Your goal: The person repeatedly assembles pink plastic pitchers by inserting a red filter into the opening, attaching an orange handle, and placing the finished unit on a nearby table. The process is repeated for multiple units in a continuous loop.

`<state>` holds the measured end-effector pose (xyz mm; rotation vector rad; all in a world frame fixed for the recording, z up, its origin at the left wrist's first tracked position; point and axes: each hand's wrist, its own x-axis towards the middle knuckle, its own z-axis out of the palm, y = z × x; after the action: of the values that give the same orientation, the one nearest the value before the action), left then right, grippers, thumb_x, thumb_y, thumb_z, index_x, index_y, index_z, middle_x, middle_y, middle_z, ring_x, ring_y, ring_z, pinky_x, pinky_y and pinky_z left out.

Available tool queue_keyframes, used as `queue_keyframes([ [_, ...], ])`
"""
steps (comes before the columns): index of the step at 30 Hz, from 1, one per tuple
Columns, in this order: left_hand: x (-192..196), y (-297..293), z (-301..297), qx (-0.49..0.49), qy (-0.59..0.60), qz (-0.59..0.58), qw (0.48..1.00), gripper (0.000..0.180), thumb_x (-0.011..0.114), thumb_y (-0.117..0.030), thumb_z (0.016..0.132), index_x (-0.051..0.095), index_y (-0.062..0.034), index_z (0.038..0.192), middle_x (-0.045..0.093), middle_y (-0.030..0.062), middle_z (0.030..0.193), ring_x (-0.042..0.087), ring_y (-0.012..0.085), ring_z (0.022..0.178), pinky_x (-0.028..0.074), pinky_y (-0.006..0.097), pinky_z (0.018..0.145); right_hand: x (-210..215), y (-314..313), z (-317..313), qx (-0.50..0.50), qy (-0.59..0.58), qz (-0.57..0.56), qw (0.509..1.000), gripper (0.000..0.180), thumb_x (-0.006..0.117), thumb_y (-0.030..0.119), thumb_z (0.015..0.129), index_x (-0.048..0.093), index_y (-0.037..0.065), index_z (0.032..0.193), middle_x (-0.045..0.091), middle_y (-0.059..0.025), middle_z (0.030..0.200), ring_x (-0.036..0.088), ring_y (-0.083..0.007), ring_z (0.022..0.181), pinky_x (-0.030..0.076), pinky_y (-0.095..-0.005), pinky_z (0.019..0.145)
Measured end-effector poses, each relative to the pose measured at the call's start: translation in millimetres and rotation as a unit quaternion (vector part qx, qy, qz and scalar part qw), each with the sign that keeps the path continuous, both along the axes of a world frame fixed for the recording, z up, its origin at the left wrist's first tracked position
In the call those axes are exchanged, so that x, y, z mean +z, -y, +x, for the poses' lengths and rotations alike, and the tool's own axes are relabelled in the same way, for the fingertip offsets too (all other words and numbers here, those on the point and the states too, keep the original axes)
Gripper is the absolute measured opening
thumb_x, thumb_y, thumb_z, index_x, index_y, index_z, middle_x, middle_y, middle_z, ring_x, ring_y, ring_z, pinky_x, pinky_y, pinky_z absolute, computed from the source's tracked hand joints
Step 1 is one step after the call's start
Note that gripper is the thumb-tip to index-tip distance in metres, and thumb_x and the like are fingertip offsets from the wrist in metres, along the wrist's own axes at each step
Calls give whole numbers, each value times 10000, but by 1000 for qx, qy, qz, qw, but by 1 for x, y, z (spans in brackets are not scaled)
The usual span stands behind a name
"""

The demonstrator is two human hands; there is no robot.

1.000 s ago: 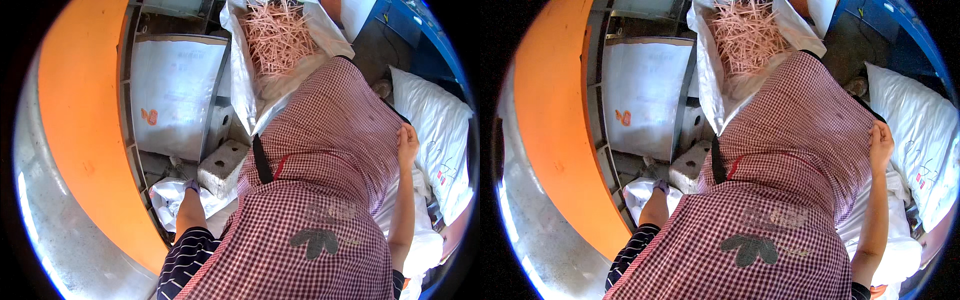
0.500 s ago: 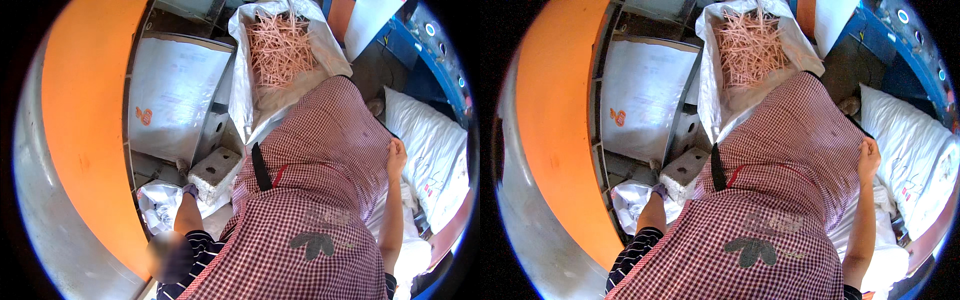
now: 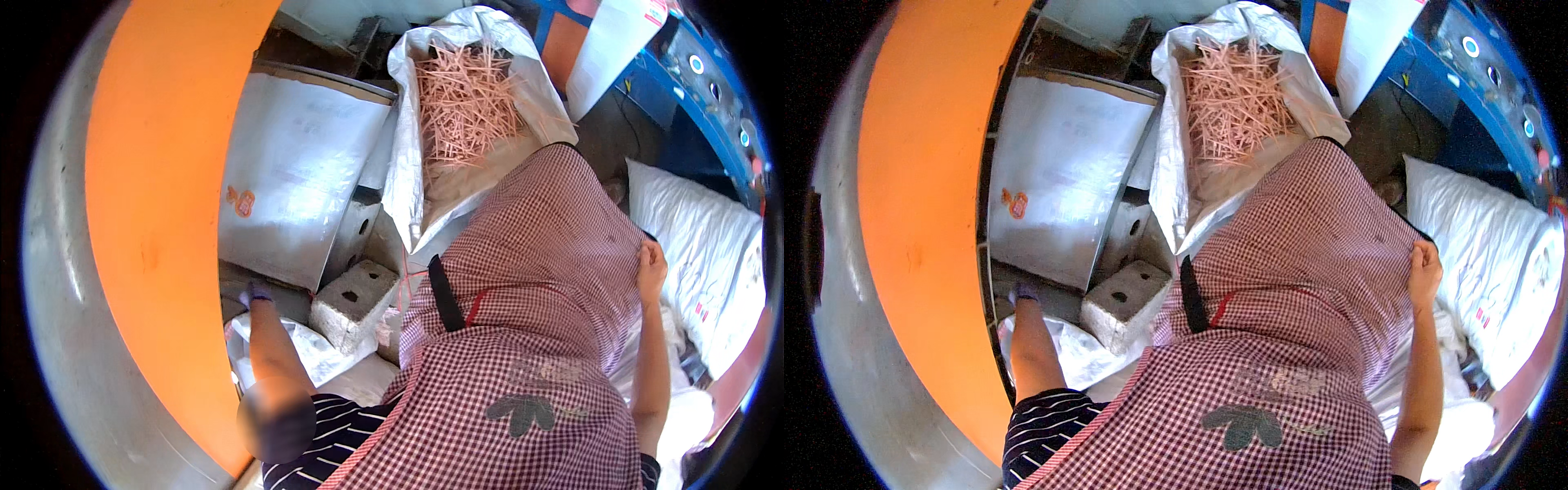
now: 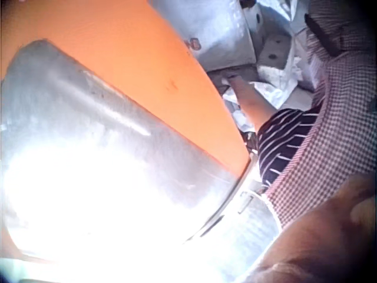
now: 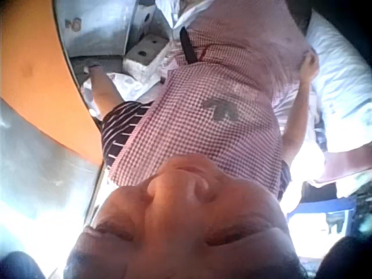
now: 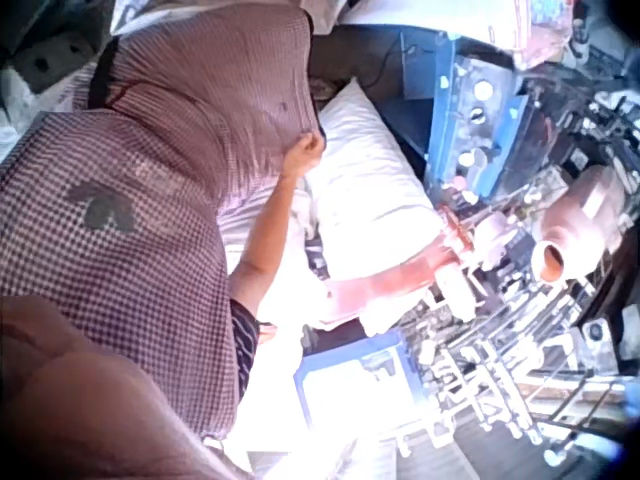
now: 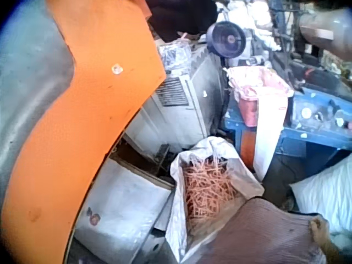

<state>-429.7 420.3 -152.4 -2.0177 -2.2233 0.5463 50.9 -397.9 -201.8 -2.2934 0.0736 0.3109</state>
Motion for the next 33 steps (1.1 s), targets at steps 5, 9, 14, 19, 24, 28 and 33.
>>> queue_keyframes([
  [5,31,-67,68,-47,79,82,992,411,578,-293,906,544,-48,1234,669,220,1049,660,363,942,522,459,771,10,-8,3,8,-25,21,999,168,535,120,964,629,-8,1020,605,-25,796,566,-92,734,466,-242,702],
  [9,36,-38,126,-184,177,147,956,486,574,-308,917,518,-33,1314,664,238,1093,657,381,981,524,471,803,-17,-11,-6,18,18,6,1000,138,566,92,940,636,1,1017,622,-21,810,575,-98,739,471,-247,697],
  [14,-12,67,147,-311,233,143,910,535,580,-265,929,480,-19,1393,610,261,1229,634,399,1070,516,452,878,7,-40,-13,62,-29,-49,996,119,575,74,944,644,0,1005,603,-7,780,545,-87,702,457,-253,665],
  [19,-73,174,74,-251,343,124,897,468,579,-227,932,526,-27,1351,690,222,1068,687,376,891,550,433,752,15,-17,-4,42,-67,70,994,160,551,100,973,633,-1,1068,617,-5,850,535,-84,693,447,-236,644],
  [24,-65,217,54,171,556,88,808,252,580,-210,923,608,-71,1131,578,92,688,535,232,504,420,338,434,55,-50,31,3,-77,49,996,214,538,132,983,628,8,1133,618,-21,851,505,-57,679,427,-214,630],
  [28,-20,177,26,292,576,-92,758,189,516,-241,908,588,-91,819,522,74,568,495,217,445,370,317,391,35,-64,40,64,77,-17,995,182,605,133,943,646,22,1082,688,-100,875,623,-135,667,497,-278,633],
  [33,24,160,49,381,421,-101,817,268,485,-208,882,558,-107,644,501,78,525,428,224,398,370,346,366,59,-92,48,93,73,-38,992,162,638,120,912,652,42,1053,698,-119,921,666,-206,674,516,-314,631],
])
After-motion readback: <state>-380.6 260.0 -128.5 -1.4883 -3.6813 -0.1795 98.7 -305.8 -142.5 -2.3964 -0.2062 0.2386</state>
